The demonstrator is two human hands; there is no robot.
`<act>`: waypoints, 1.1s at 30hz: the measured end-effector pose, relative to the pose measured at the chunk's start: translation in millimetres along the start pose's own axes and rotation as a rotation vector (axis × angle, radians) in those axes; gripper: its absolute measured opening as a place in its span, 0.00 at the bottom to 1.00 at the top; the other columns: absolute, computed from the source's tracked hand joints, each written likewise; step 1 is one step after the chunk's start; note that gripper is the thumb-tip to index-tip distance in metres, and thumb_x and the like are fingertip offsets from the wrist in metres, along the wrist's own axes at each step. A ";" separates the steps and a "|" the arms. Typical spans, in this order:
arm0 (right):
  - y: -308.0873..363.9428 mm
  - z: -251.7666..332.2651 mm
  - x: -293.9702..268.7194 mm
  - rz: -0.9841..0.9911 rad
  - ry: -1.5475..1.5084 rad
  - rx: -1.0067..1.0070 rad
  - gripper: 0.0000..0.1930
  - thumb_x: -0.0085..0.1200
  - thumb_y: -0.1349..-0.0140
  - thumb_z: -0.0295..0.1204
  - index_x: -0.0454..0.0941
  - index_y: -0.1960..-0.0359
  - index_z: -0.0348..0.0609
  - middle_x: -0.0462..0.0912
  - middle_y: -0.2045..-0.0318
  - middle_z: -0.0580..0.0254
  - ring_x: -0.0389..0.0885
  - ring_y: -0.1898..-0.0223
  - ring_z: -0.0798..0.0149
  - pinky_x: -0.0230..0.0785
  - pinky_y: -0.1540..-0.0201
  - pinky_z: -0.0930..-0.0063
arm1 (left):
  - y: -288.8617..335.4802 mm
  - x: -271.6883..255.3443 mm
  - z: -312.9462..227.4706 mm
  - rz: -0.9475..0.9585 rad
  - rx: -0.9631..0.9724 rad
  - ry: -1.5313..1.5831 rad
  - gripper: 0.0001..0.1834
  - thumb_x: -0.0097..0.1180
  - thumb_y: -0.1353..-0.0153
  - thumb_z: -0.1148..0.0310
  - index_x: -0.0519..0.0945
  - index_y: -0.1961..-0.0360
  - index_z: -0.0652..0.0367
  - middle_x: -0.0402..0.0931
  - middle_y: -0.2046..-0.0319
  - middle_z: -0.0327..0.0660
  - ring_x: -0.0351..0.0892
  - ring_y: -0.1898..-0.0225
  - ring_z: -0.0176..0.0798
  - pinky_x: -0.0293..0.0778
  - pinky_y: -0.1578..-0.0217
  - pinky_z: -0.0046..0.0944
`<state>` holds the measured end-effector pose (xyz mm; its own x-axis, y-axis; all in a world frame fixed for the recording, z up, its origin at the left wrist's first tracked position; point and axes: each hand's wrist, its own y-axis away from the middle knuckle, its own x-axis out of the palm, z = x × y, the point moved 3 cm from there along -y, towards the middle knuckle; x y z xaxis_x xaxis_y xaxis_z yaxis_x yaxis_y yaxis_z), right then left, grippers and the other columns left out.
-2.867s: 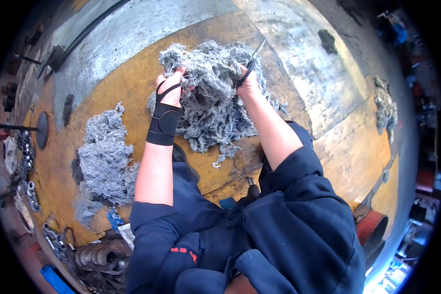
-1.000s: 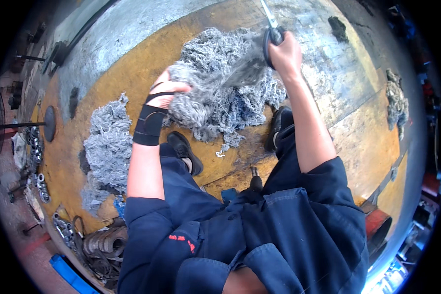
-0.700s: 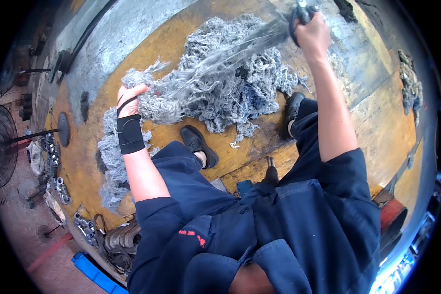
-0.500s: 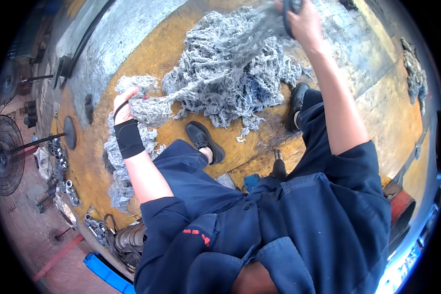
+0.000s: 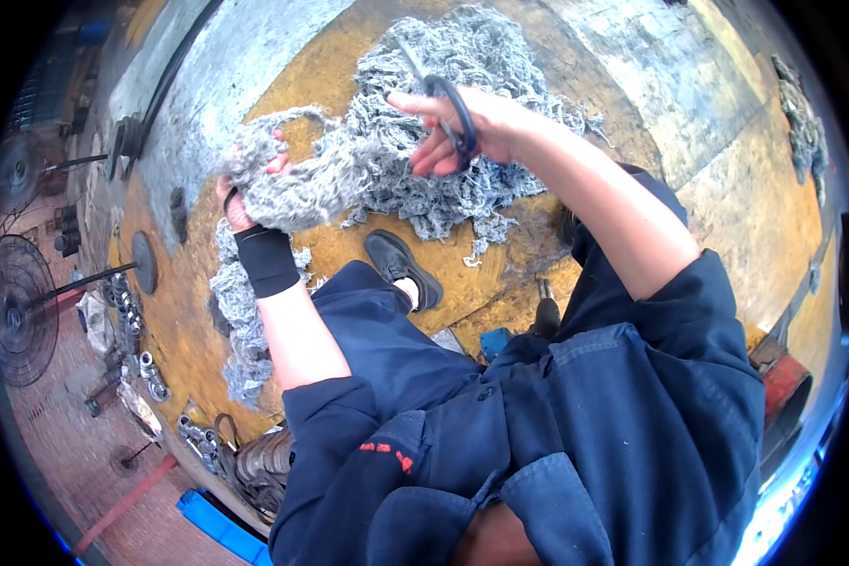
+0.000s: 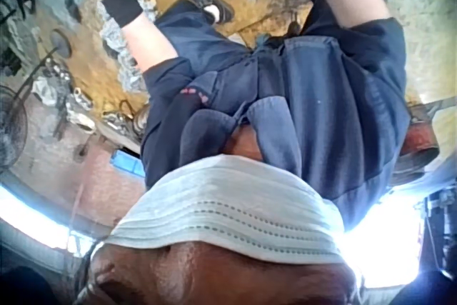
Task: The person cuts through a large pile of tangled gray waste material using shears, pulling sections of the material apart by hand while cutting to divide it into smaller pieces.
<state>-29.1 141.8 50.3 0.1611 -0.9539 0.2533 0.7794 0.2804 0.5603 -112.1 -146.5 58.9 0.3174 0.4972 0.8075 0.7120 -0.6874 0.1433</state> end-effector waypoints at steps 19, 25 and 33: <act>-21.7 24.4 4.7 -0.233 -0.200 -0.386 0.11 0.60 0.46 0.26 0.74 0.63 0.34 0.80 0.70 0.55 0.80 0.71 0.67 0.75 0.65 0.78 | -26.9 31.8 61.4 -0.325 -0.010 -0.250 0.32 0.57 0.40 0.56 0.66 0.40 0.65 0.71 0.45 0.54 0.73 0.44 0.52 0.69 0.44 0.54; -18.2 22.0 -49.1 -0.489 -0.074 -0.445 0.14 0.61 0.43 0.32 0.75 0.64 0.32 0.79 0.77 0.61 0.76 0.78 0.75 0.73 0.75 0.84 | -1.9 11.3 9.3 0.042 0.169 -0.008 0.38 0.52 0.43 0.49 0.62 0.37 0.62 0.65 0.40 0.57 0.68 0.43 0.60 0.70 0.53 0.61; -21.1 10.5 -34.4 -0.348 -0.173 -0.305 0.16 0.63 0.44 0.42 0.77 0.71 0.41 0.78 0.80 0.69 0.75 0.80 0.78 0.70 0.76 0.85 | 126.2 -10.9 -49.8 -0.666 0.553 -0.231 0.27 0.51 0.38 0.48 0.74 0.45 0.55 0.77 0.50 0.46 0.76 0.49 0.55 0.70 0.50 0.65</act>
<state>-57.4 169.8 38.0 -0.2230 -0.9464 0.2337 0.9149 -0.1204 0.3854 -56.9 -265.0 96.7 -0.1940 0.8372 0.5113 0.9748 0.1059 0.1965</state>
